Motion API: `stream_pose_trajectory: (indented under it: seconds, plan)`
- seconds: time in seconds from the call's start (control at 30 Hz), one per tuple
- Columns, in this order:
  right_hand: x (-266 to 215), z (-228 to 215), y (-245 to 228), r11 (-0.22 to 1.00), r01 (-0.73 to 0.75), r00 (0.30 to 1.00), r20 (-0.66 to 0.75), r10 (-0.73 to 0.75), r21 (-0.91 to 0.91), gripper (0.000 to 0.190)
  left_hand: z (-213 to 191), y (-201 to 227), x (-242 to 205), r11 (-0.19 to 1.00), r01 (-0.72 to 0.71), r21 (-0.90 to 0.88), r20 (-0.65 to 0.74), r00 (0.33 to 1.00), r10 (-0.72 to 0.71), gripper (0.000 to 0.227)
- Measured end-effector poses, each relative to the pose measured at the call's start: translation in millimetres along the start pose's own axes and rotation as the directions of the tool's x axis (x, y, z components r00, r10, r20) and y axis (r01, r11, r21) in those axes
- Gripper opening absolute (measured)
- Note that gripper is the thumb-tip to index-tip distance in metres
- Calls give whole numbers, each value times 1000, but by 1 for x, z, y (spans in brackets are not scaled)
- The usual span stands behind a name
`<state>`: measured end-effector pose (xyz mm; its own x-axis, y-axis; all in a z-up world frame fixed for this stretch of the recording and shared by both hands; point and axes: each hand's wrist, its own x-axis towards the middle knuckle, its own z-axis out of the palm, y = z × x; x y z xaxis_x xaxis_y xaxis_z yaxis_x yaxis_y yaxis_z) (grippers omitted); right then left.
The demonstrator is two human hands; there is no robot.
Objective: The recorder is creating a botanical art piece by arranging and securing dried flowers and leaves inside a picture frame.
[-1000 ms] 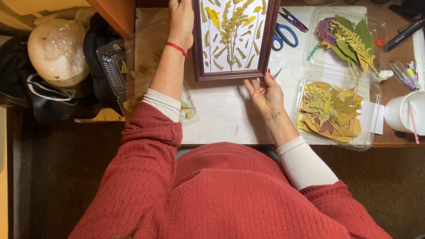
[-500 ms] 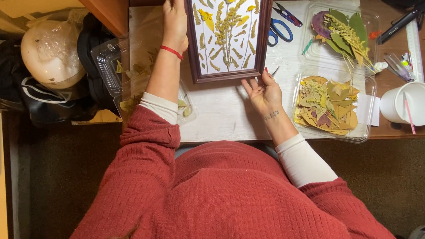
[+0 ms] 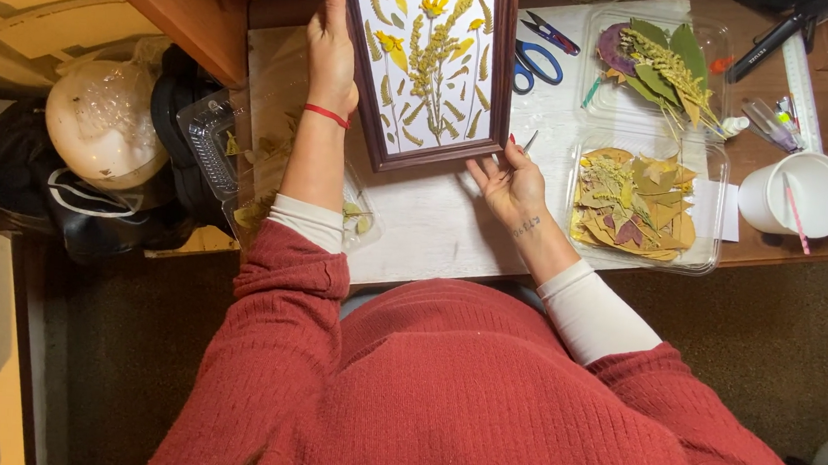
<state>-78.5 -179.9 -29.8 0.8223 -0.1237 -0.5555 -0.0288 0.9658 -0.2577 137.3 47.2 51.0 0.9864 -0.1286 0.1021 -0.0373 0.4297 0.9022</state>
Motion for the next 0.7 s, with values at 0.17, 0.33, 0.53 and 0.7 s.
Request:
stream_pose_trajectory:
  seconds: [0.17,0.33,0.53,0.7]
  plan:
    - [36,-42,6,1000,2,998,59,-2,0,12,2,-3,10,969,223,107,-248,950,-191,80]
    - [-1,-11,-4,994,57,998,12,-56,-93,14,13,13,-10,996,54,-68,85,995,-48,80]
    - [1,-10,-5,971,47,999,16,-44,-236,16,-6,-8,-3,995,102,5,-87,991,-101,96]
    - [-14,12,-6,966,57,998,1,-59,-251,11,-15,-14,-4,979,168,112,-273,953,-132,105]
